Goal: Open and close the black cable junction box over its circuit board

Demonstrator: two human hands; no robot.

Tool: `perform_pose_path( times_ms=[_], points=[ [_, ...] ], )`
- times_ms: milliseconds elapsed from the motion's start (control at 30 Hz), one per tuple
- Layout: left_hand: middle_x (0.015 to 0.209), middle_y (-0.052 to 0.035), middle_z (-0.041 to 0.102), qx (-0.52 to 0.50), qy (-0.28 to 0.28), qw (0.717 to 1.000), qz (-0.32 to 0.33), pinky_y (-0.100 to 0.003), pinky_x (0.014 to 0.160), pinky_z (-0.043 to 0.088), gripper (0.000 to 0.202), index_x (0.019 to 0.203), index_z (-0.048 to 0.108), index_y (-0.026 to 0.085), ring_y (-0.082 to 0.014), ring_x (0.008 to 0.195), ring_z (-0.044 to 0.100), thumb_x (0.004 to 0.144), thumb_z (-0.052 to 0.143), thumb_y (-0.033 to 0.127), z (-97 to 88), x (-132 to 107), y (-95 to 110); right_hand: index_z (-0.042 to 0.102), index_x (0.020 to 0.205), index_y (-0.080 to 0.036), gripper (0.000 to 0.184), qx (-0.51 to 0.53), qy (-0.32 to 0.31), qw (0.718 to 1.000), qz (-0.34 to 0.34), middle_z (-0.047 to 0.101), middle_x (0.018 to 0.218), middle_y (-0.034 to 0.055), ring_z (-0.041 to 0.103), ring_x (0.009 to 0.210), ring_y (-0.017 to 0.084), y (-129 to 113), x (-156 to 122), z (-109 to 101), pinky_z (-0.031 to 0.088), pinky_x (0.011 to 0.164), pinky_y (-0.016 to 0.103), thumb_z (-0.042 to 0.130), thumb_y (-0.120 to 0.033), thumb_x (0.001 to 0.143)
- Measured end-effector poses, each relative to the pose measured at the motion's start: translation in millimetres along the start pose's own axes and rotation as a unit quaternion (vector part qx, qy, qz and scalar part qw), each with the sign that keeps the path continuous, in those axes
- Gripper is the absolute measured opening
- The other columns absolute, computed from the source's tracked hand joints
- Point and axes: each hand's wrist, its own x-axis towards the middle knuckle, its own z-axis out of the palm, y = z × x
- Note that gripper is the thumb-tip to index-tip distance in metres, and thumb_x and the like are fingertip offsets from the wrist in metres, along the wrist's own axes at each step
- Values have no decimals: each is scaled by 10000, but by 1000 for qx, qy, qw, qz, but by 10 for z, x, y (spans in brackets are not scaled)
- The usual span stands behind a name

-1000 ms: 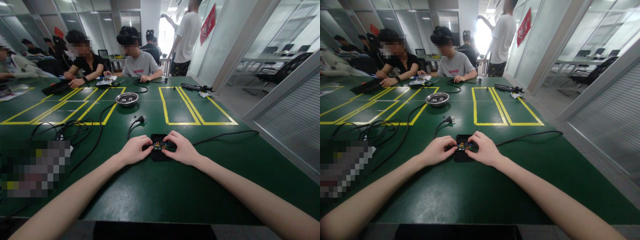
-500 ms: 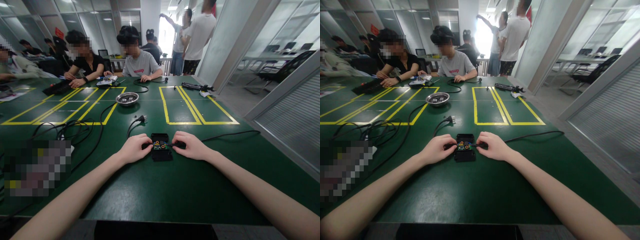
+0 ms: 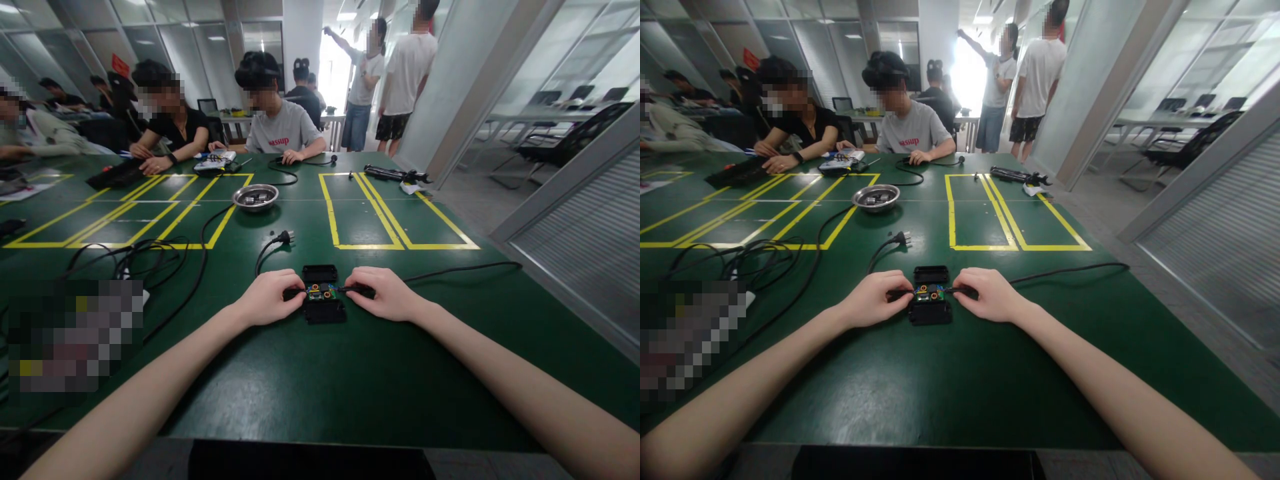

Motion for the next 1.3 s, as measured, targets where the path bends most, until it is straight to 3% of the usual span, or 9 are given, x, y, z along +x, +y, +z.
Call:
perform_pose_path(
  times_ms=[233,467,733,1000,1167,1300],
  points=[
    [853,-34,717,5,4,1000,-6,-259,687,498,113,891,715,174,-158,737,660,918,615,221,-20,7,22,660,899,-199,134,-17,24,1000,5,692,832,54,641,737,190,5,1,29,478,671,304,554,-269,941],
    [828,-35,707,-37,18,999,-14,-244,661,497,109,874,719,171,-153,730,651,899,628,226,-38,16,29,696,889,-198,223,-8,15,999,29,695,759,36,617,628,162,-45,11,7,446,618,280,522,-307,976],
    [655,22,602,-166,-41,985,-22,-192,538,413,109,821,685,137,-92,569,522,809,600,205,-123,2,58,686,789,-194,318,-5,11,1000,-15,669,699,33,598,597,153,-110,-18,-47,419,600,270,477,-296,1006],
    [619,13,640,-238,-105,963,-65,-177,518,423,103,749,659,124,-88,546,553,765,626,221,-89,-31,42,684,776,-186,321,1,-14,999,-45,663,681,25,597,590,141,-136,-22,-41,419,595,262,474,-280,1001],
    [595,20,633,-220,-115,967,-64,-169,508,396,124,728,672,123,-79,524,525,755,654,243,-98,-25,38,698,779,-179,325,-21,-17,998,-57,675,682,29,595,589,133,-151,-22,-23,400,588,248,481,-278,999],
    [601,25,626,-162,-76,982,-58,-173,535,397,122,730,679,139,-84,543,530,783,644,242,-89,-8,15,688,781,-174,330,-44,2,998,-34,685,705,39,613,613,140,-113,-14,12,394,604,248,473,-283,1007]
  ],
)
